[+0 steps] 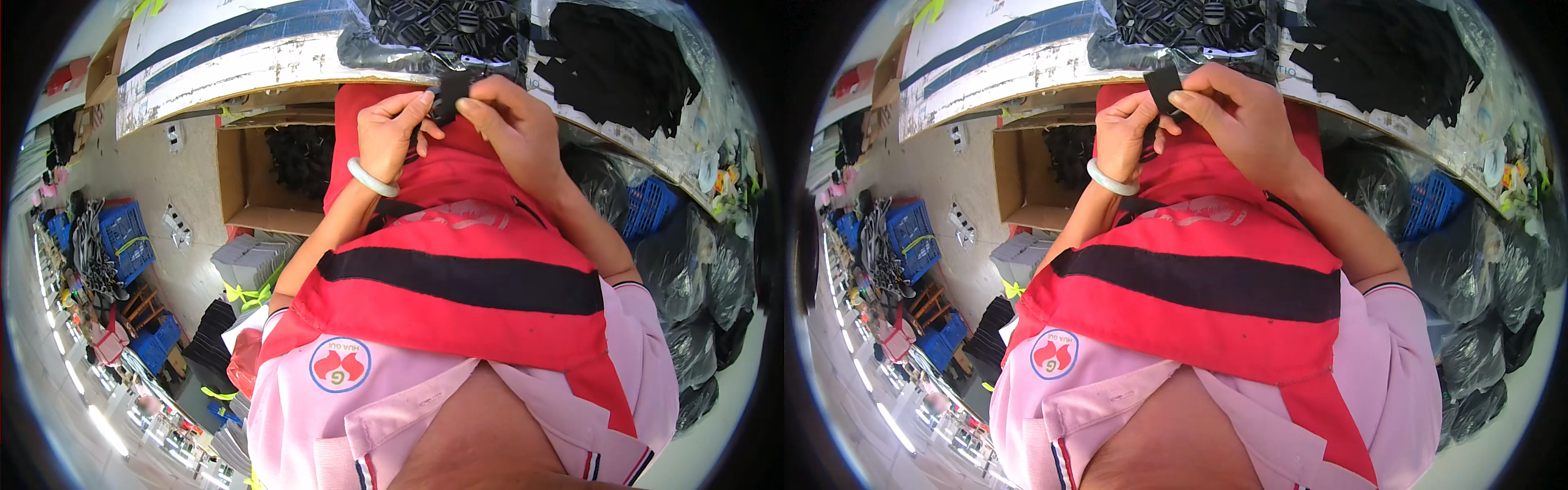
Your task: Threading fabric straps through plastic buckles as part of a manufacturing process.
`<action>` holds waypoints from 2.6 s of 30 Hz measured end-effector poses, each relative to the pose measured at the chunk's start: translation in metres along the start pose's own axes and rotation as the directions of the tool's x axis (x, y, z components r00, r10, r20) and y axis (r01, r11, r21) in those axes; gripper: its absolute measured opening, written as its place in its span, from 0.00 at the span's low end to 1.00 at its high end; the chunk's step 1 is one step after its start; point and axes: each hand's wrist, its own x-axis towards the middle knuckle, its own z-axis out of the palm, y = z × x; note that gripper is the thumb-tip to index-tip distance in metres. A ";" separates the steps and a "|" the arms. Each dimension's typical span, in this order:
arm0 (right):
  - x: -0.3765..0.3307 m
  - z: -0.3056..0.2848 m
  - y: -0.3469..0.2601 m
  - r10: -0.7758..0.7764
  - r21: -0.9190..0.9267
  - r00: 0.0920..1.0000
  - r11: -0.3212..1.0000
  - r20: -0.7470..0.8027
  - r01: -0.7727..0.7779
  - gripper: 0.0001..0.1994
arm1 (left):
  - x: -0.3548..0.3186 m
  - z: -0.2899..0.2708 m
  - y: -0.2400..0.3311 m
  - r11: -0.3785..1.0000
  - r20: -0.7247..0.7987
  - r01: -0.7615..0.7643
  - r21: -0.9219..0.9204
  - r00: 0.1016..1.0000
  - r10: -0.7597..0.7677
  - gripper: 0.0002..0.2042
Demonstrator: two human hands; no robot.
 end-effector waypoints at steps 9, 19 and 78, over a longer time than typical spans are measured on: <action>0.002 -0.005 0.024 0.528 -0.028 0.811 0.842 0.254 -0.539 0.12 | -0.009 0.002 0.004 0.965 -0.024 -0.168 0.200 0.984 0.176 0.08; 0.005 0.001 0.029 0.392 0.275 0.902 0.861 0.178 -0.429 0.12 | -0.012 -0.009 0.006 0.954 0.135 -0.257 0.152 0.962 0.238 0.07; 0.024 0.004 0.060 0.254 0.066 0.883 0.951 0.395 -0.303 0.08 | -0.013 -0.021 -0.006 0.999 0.353 -0.007 -0.037 0.935 0.020 0.38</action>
